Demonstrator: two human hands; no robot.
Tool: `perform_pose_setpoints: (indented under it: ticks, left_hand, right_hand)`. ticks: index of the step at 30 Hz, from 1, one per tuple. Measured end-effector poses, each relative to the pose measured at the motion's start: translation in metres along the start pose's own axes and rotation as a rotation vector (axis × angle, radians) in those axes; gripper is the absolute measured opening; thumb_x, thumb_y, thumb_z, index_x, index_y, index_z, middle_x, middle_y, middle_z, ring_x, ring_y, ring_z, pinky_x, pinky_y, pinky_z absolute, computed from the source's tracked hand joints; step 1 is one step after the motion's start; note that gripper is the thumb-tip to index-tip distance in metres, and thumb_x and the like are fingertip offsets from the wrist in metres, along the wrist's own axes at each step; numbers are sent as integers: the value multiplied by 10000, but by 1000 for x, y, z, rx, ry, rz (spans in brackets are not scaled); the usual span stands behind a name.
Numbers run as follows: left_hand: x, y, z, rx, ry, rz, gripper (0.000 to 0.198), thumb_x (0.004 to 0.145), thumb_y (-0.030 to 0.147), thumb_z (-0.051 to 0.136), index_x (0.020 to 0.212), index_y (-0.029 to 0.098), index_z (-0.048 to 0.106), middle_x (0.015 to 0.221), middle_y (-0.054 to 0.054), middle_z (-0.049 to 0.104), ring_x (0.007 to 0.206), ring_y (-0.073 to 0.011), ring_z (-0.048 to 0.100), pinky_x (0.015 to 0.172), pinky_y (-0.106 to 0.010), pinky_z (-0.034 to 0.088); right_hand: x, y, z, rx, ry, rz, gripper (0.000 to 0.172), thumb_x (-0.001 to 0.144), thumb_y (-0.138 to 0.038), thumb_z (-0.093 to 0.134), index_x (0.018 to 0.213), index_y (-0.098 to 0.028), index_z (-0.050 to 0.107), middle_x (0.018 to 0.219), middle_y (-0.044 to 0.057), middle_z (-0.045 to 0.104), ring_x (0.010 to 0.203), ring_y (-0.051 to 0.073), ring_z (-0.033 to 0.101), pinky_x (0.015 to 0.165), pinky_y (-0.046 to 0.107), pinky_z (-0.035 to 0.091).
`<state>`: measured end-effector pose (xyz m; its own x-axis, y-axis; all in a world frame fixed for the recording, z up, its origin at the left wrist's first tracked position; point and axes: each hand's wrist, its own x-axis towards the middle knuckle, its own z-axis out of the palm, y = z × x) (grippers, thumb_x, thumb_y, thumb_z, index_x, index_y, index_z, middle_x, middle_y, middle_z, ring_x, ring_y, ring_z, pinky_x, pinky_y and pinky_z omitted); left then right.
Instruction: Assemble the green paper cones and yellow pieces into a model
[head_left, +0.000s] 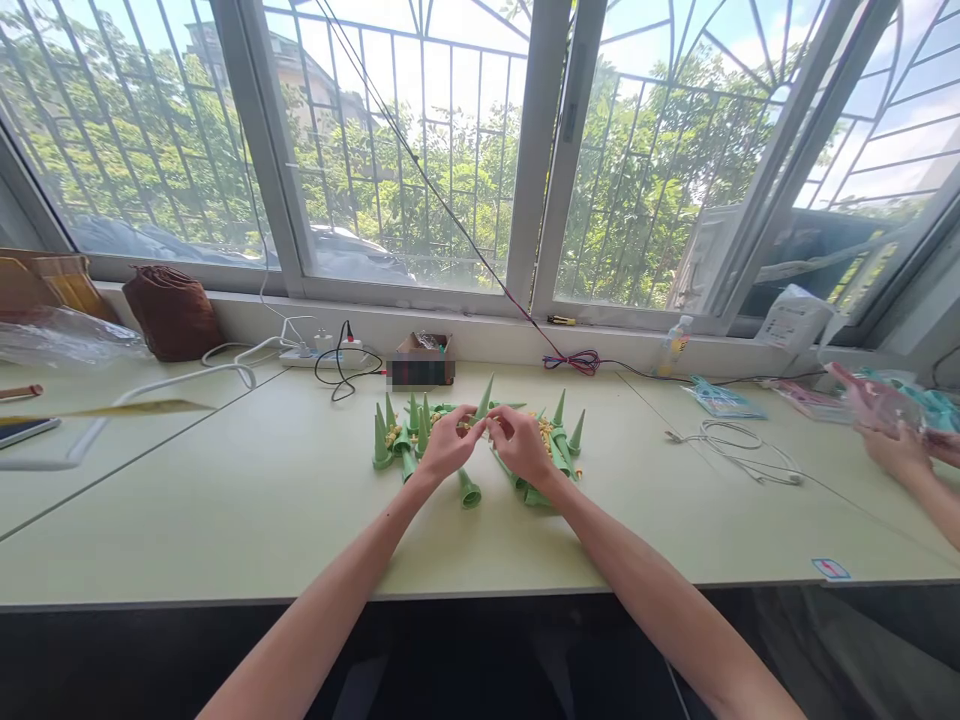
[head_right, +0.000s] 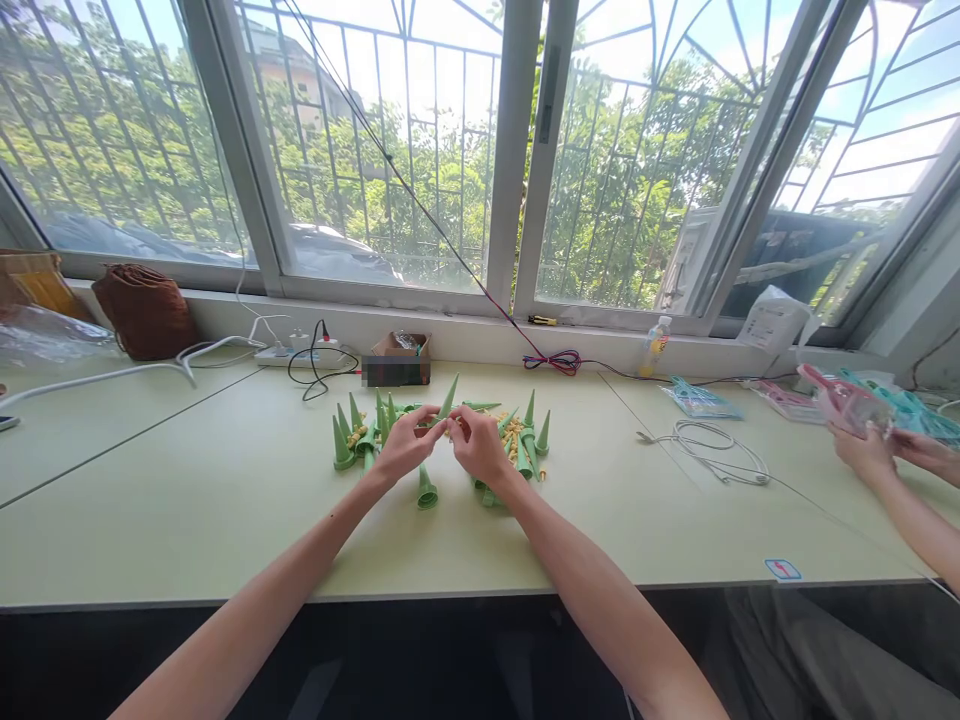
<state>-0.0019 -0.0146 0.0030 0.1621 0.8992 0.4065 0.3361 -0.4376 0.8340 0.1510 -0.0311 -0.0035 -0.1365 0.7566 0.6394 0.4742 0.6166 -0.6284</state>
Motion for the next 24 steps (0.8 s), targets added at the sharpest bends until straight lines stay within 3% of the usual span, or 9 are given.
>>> perform_pose_setpoints:
  ticks: [5,11,19,24]
  left_hand:
    - [0,-1,0,14,-19,0,454,808,510,573,1058,136,629,909,-88,660,607,-140,620,500,-234,444]
    - [-1,1,-1,-20,-28,20,424,808,511,581,1017,147,643,816,-66,654,602,-145,611,486,-226,437]
    - [-3,6,-1,-11,-116,23,384,819,515,563,957,164,635,805,-47,647,520,-104,539,463,-216,408]
    - [-3,8,1,-3,-94,25,394,814,516,565,973,165,649,819,-46,652,524,-104,543,475,-218,418]
  right_hand:
    - [0,0,0,34,-1,2,175,926,-290,455,935,-197,602,662,2,622,553,141,564,584,244,444]
    - [0,1,1,38,-7,14,196,935,-303,439,956,-195,601,667,4,620,560,143,569,581,244,448]
    - [0,-2,-1,33,-11,10,204,933,-298,431,962,-204,610,636,-7,609,547,146,565,588,247,442]
    - [0,-4,1,15,5,6,197,922,-299,446,957,-203,615,620,-12,602,542,147,556,587,249,435]
